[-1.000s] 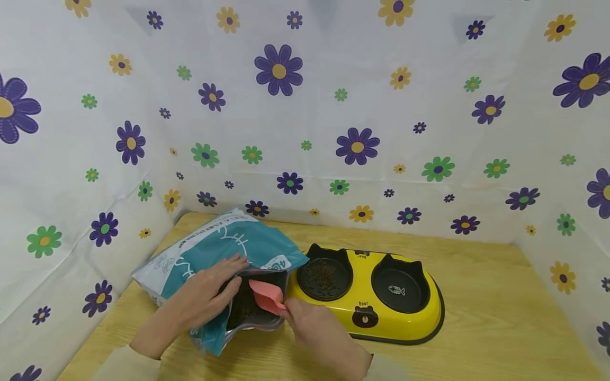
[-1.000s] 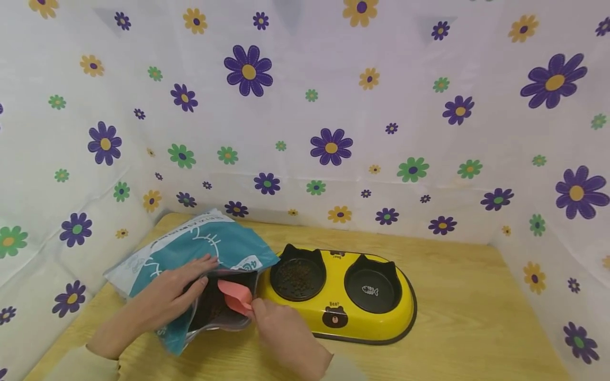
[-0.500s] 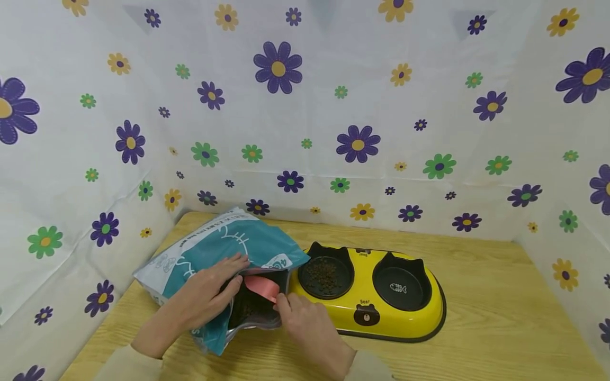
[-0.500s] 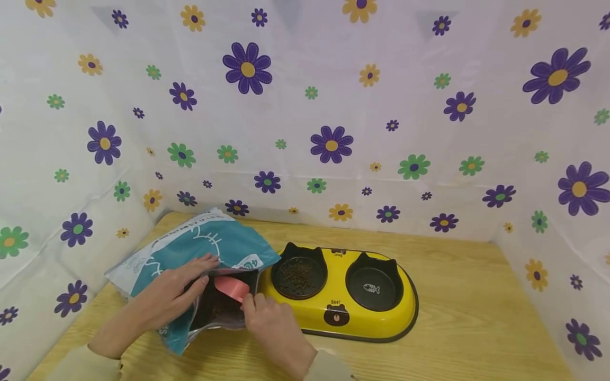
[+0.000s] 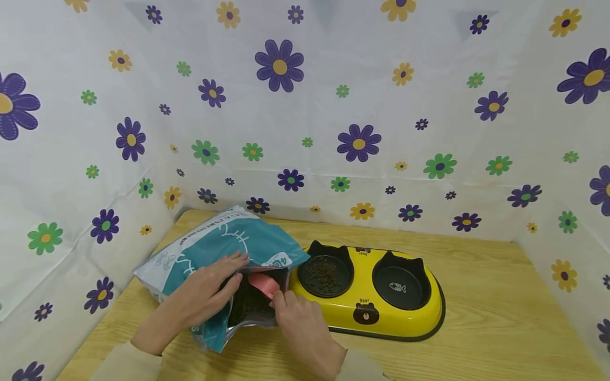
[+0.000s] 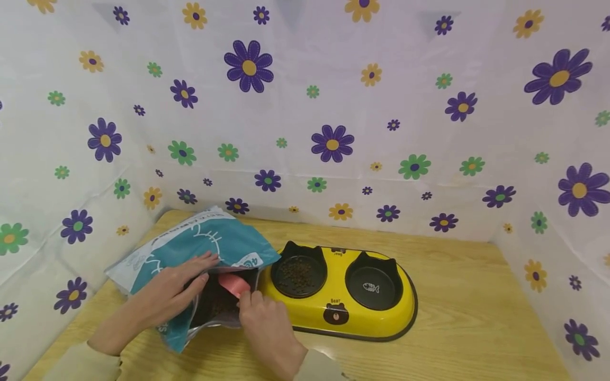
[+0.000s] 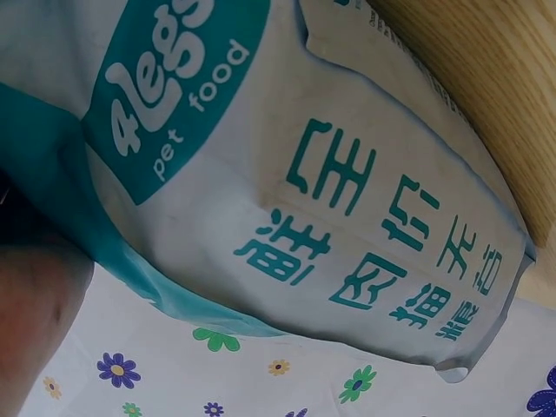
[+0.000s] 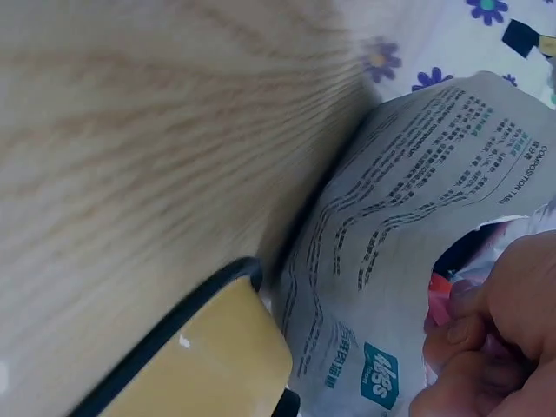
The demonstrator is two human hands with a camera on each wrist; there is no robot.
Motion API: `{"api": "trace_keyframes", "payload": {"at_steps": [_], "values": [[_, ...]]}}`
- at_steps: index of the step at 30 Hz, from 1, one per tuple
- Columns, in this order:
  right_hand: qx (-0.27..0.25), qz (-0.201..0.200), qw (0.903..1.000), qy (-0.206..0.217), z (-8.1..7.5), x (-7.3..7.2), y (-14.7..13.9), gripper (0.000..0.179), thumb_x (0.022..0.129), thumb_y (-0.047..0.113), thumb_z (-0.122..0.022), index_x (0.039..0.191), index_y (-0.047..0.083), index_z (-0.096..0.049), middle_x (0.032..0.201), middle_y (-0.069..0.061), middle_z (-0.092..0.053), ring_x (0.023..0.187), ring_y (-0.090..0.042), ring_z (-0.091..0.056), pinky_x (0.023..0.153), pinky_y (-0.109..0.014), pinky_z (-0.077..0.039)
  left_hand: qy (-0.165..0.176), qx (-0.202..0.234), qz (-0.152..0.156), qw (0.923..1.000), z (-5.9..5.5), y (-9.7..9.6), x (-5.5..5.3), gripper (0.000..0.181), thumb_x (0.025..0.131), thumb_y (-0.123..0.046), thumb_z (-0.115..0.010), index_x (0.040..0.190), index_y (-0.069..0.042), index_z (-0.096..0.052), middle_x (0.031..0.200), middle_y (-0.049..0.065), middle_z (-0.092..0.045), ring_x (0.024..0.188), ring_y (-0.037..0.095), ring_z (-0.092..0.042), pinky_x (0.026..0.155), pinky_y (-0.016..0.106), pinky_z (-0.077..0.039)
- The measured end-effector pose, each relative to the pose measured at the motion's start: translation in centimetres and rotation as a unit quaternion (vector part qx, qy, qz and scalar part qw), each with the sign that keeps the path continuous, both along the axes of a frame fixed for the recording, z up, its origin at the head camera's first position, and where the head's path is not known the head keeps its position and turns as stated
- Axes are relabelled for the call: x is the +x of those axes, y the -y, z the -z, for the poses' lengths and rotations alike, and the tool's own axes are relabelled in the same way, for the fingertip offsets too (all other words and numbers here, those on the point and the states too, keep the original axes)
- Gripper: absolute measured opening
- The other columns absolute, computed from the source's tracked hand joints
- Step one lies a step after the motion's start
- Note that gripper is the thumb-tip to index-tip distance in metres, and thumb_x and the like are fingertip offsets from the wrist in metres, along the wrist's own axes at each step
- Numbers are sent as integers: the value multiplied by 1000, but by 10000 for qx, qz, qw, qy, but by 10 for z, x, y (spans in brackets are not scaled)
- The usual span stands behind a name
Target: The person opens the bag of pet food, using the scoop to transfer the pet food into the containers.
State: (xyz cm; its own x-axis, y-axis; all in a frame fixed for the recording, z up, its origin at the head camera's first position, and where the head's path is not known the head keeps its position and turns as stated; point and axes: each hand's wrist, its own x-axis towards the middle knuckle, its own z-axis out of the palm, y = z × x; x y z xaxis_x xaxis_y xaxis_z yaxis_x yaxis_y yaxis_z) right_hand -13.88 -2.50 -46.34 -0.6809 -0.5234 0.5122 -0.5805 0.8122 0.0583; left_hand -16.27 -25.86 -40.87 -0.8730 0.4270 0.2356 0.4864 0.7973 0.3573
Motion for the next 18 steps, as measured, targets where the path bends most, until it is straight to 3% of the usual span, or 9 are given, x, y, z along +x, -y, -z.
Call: {"api": "trace_keyframes", "payload": {"at_steps": [4, 7, 14, 18], "values": [[-348, -7, 9970, 691, -3, 0, 0, 16, 99, 27, -69, 90, 15, -64, 68, 4, -59, 54, -8, -54, 45, -18, -42, 19, 16, 26, 10000, 0, 0, 0, 41, 108, -22, -50, 145, -7, -58, 152, 12, -55, 145, 36, -48, 112, 59, -45], [-767, -162, 9873, 1385, -5, -1, -2, 17, 101, 25, -66, 87, 14, -67, 65, 6, -57, 54, -5, -51, 46, -16, -39, 30, 37, 30, 10000, -1, -1, 0, 41, 108, -21, -50, 145, -6, -58, 152, 13, -55, 144, 37, -48, 112, 60, -45], [-1810, -459, 9470, 2615, -9, -5, -7, 21, 103, 21, -61, 88, 9, -70, 62, 9, -48, 55, -1, -39, 50, -14, -32, 39, 66, 24, 10000, 0, -2, -1, 41, 108, -21, -50, 145, -6, -58, 152, 13, -56, 144, 36, -49, 112, 59, -45], [-2348, -547, 9170, 3179, -8, -6, -8, 22, 103, 19, -61, 88, 8, -72, 62, 11, -47, 55, 1, -39, 51, -14, -33, 73, 55, -4, 10000, 0, -3, -1, 41, 109, -22, -50, 145, -7, -58, 152, 13, -55, 144, 36, -49, 112, 60, -45]]}}
